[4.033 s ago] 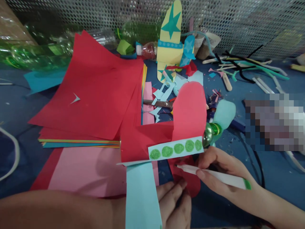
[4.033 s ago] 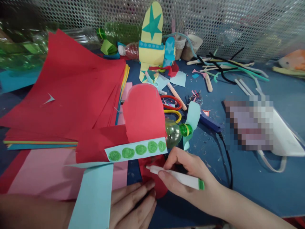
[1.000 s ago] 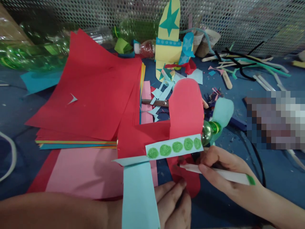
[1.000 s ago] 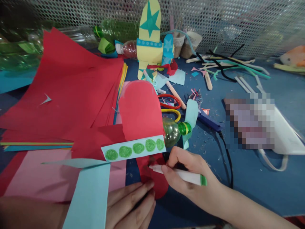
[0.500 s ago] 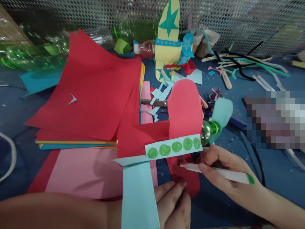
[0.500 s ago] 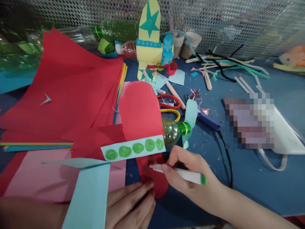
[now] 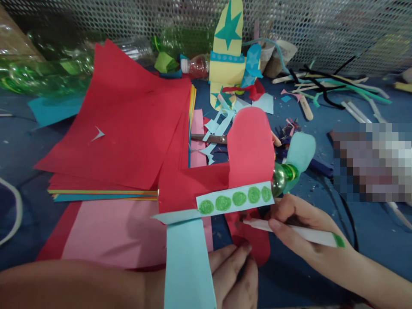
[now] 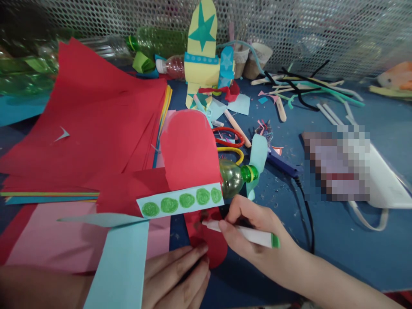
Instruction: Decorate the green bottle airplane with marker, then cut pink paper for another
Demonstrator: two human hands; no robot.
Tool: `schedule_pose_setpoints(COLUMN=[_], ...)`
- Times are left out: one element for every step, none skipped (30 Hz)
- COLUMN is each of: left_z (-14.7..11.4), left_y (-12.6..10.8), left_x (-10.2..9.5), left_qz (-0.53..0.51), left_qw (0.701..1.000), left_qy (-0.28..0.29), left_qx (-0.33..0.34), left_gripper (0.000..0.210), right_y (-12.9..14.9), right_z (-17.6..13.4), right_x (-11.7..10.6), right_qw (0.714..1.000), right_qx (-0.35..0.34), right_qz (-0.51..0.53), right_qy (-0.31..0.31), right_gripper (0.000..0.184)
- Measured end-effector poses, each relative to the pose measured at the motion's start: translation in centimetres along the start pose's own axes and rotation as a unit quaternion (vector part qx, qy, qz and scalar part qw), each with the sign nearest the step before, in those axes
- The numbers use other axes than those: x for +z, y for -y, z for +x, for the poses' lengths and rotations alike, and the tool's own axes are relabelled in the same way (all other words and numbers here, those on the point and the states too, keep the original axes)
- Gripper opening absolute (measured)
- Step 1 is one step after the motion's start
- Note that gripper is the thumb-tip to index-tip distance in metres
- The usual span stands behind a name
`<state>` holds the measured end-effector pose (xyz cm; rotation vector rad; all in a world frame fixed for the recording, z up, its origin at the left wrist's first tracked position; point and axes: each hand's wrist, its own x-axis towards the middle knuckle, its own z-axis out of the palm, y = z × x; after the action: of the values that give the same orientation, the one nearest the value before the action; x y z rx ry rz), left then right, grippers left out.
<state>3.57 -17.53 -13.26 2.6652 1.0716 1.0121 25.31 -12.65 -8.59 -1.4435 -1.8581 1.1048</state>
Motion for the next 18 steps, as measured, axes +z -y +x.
schedule_pose_setpoints(left_z=[-0.04, -0.07, -0.08, -0.08, -0.06, -0.03, 0.0, 0.03, 0.05, 0.07, 0.08, 0.08, 0.08, 0.08, 0.07, 0.07, 0.07, 0.06], left_y=[0.01, 0.01, 0.01, 0.0, -0.01, -0.02, -0.02, -0.02, -0.01, 0.0, 0.01, 0.03, 0.05, 0.06, 0.06, 0.05, 0.03, -0.01], left_x=[0.03, 0.05, 0.05, 0.04, 0.02, -0.01, -0.05, -0.09, -0.12, -0.15, -0.17, -0.18, -0.18, -0.17, -0.14, -0.11, -0.08, -0.04], left_qz=[-0.002, -0.006, -0.008, -0.008, -0.007, -0.007, -0.007, -0.007, -0.007, -0.008, -0.008, -0.007, -0.005, -0.003, -0.002, -0.004, -0.007, -0.011], left_qw=[1.0, 1.0, 1.0, 1.0, 1.0, 1.0, 1.0, 1.0, 1.0, 1.0, 1.0, 1.0, 1.0, 1.0, 1.0, 1.0, 1.0, 1.0], left_qy=[0.002, 0.002, -0.001, -0.006, -0.008, -0.007, -0.003, 0.002, 0.004, 0.004, 0.0, -0.002, -0.002, 0.001, 0.003, 0.004, 0.001, -0.004], left_qx=[0.002, 0.004, 0.004, 0.001, -0.002, -0.005, -0.005, -0.005, -0.004, -0.002, -0.002, -0.002, -0.001, 0.002, 0.005, 0.005, 0.001, -0.005], left_gripper=[0.021, 0.021, 0.021, 0.021, 0.021, 0.021, 0.02, 0.02, 0.021, 0.021, 0.021, 0.021, 0.021, 0.021, 0.022, 0.022, 0.022, 0.021], right_y=[-0.01, -0.02, -0.03, -0.04, -0.04, -0.03, -0.01, 0.02, 0.06, 0.12, 0.18, 0.25, 0.34, 0.43, 0.52, 0.6, 0.67, 0.72], right_z=[0.02, 0.04, 0.07, 0.1, 0.13, 0.16, 0.18, 0.2, 0.22, 0.24, 0.25, 0.27, 0.3, 0.32, 0.36, 0.39, 0.42, 0.45], right_x=[0.0, 0.0, 0.01, 0.03, 0.04, 0.05, 0.06, 0.06, 0.05, 0.04, 0.02, -0.01, -0.03, -0.05, -0.06, -0.06, -0.06, -0.05], right_qw=[1.0, 1.0, 1.0, 1.0, 1.0, 1.0, 1.0, 1.0, 1.0, 1.0, 1.0, 1.0, 1.0, 1.0, 1.0, 1.0, 1.0, 1.0], right_qx=[0.003, 0.004, 0.005, 0.006, 0.003, 0.001, -0.004, -0.006, -0.009, -0.01, -0.011, -0.011, -0.011, -0.011, -0.014, -0.015, -0.017, -0.017], right_qz=[0.002, 0.003, 0.003, 0.003, 0.001, -0.001, -0.002, -0.004, -0.006, -0.008, -0.009, -0.011, -0.011, -0.011, -0.009, -0.007, -0.005, -0.002], right_qy=[0.001, 0.002, 0.003, 0.003, 0.002, 0.001, -0.001, -0.003, -0.004, -0.005, -0.005, -0.005, -0.006, -0.007, -0.007, -0.007, -0.007, -0.006], right_gripper=[0.025, 0.025, 0.025, 0.025, 0.024, 0.024, 0.024, 0.023, 0.024, 0.024, 0.024, 0.025, 0.025, 0.025, 0.025, 0.026, 0.027, 0.027])
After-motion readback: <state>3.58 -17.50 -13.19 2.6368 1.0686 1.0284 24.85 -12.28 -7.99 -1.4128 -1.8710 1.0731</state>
